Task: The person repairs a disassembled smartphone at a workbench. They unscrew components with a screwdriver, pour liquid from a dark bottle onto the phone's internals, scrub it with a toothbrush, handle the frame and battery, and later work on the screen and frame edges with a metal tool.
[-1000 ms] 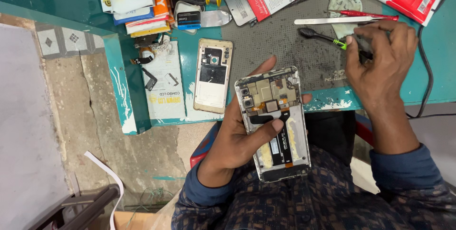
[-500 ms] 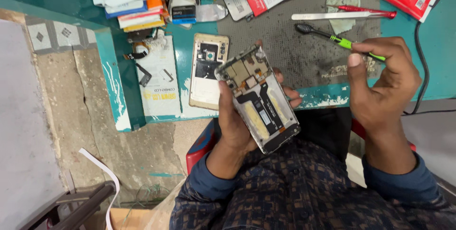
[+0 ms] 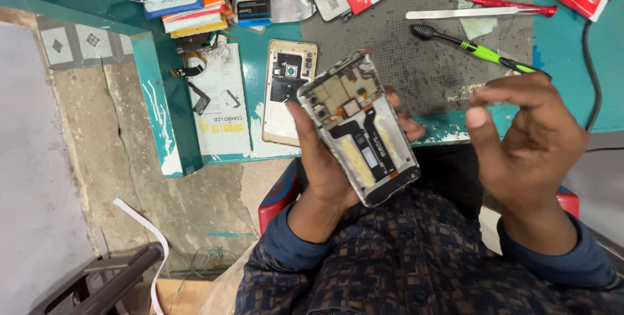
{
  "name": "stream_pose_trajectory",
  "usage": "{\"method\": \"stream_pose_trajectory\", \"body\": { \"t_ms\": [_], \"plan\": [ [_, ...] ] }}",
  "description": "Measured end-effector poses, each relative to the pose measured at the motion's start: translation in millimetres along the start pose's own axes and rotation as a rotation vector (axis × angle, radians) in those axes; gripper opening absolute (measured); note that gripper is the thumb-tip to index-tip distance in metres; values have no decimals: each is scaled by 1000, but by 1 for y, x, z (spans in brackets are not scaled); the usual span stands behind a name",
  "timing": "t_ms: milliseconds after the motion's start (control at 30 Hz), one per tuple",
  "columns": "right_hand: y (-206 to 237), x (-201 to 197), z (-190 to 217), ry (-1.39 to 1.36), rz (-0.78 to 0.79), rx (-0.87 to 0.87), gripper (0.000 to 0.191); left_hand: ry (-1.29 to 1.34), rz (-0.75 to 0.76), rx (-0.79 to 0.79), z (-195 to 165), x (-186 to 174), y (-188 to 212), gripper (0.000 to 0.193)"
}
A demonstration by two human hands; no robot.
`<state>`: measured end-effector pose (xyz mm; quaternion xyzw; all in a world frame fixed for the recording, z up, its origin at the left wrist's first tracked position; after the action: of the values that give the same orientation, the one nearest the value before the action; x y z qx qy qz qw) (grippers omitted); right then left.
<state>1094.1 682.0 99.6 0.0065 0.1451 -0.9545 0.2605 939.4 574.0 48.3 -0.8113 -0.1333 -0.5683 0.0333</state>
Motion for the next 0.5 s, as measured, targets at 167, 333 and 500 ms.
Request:
{"method": "stream_pose_trajectory", "body": {
  "t_ms": [167,333,500],
  "plan": [
    [0,29,30,233,113,-187,19,-103,-4,-2,15,-7,4,101],
    [-4,55,44,343,265,-386,22,-290,-111,-12,21,-16,16,94],
    [-5,62,48,487,409,-573,22,-277,-38,-113,27,-17,24,91]
  ]
}}
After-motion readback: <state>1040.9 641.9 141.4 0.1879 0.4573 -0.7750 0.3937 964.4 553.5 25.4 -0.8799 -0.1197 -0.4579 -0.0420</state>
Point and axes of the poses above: each hand's wrist, its own y-axis away from the middle knuckle, its own x-axis out of the palm, z = x × y, the point moved 5 cm from there along -y, towards the middle knuckle, and after that the axes turned 9 degrees about -y, right-handed, at the moved point
